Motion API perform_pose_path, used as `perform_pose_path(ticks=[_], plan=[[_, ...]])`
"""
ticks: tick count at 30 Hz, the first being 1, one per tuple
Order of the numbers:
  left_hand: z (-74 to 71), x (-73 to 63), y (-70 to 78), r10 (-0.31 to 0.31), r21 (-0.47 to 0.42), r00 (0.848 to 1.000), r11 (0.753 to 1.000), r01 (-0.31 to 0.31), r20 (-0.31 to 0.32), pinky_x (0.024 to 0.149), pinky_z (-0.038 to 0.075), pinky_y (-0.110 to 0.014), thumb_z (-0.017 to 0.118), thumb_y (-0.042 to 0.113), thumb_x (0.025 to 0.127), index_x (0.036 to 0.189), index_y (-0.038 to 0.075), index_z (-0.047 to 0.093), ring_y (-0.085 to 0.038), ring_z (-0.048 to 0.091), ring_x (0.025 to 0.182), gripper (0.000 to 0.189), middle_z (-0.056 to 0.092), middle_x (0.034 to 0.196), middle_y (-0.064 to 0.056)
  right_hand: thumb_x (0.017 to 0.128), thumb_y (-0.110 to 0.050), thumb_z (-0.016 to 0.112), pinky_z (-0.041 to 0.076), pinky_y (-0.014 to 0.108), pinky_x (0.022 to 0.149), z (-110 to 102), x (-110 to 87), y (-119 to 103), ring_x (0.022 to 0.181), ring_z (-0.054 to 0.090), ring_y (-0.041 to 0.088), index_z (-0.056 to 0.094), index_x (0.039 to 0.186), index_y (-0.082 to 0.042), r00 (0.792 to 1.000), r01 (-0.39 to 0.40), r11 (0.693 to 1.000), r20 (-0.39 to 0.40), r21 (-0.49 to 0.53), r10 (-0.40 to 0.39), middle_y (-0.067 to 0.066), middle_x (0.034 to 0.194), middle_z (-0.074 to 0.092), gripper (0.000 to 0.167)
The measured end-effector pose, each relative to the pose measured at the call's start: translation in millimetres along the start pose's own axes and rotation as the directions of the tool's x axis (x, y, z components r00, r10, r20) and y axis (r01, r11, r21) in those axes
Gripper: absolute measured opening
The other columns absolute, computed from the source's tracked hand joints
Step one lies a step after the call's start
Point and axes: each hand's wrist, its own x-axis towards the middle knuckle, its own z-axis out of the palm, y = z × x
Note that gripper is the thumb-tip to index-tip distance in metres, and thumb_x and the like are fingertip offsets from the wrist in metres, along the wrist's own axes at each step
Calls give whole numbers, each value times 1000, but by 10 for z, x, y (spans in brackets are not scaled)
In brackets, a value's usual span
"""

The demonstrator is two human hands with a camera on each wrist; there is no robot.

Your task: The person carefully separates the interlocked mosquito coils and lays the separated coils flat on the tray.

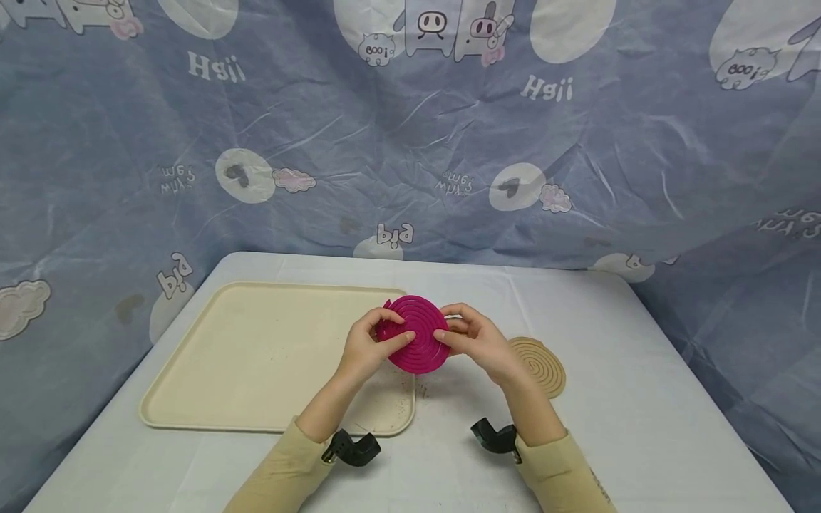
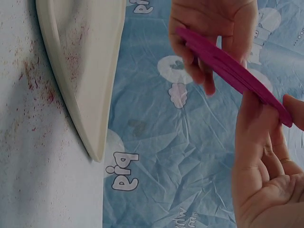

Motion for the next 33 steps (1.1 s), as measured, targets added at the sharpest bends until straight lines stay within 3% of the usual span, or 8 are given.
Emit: perform_pose_path(ticks=[5,10,13,18,25,28,33], plan=[[17,-15,29,17,12,1000,1000,-17,1,78,50,-38,71,0,79,96,-6,57,-32,51,98,22,56,100,-20,90,-7,61,52,31,82,52,-7,-30,92,64,16,46,124,3,1000,23,1000,4,-7,-23,21,114,60,38],[38,-3,6,22,-3,999,1000,-22,37,76,47,-33,68,1,82,99,-6,53,-33,47,100,24,53,103,-23,94,-10,56,53,34,81,102,8,-24,94,63,17,45,126,4,999,46,997,3,61,-46,14,112,60,37],[50,-6,-4,18,-6,999,1000,-18,36,86,46,-42,66,2,84,102,-5,53,-35,45,112,23,51,117,-23,98,-18,51,53,36,83,143,23,-10,99,61,18,46,126,6,998,55,993,1,109,-55,8,113,58,37],[66,-24,6,10,13,999,1000,-10,39,102,31,-58,64,6,88,106,-3,58,-35,32,131,21,39,139,-21,99,-24,48,50,38,89,199,41,22,105,58,20,48,124,8,997,71,989,-19,126,-69,7,116,57,40],[80,-40,12,27,24,998,999,-29,54,90,44,-44,65,10,88,108,-3,62,-36,51,106,23,54,114,-17,95,-6,54,52,36,85,211,38,63,101,61,17,51,123,9,988,148,986,-64,78,-143,10,113,59,32],[78,-38,-2,28,-19,997,999,-27,70,86,47,-38,63,9,90,111,-2,62,-35,54,100,24,58,111,-15,92,-2,58,52,39,85,215,37,72,103,61,20,53,123,9,981,185,978,-68,93,-179,9,114,60,33],[82,-32,-10,13,-112,994,994,0,109,79,53,-37,60,6,91,113,-4,61,-33,59,92,24,61,107,-15,84,5,65,52,36,85,222,35,74,107,58,23,55,122,6,976,198,977,-104,81,-189,5,114,61,39]])
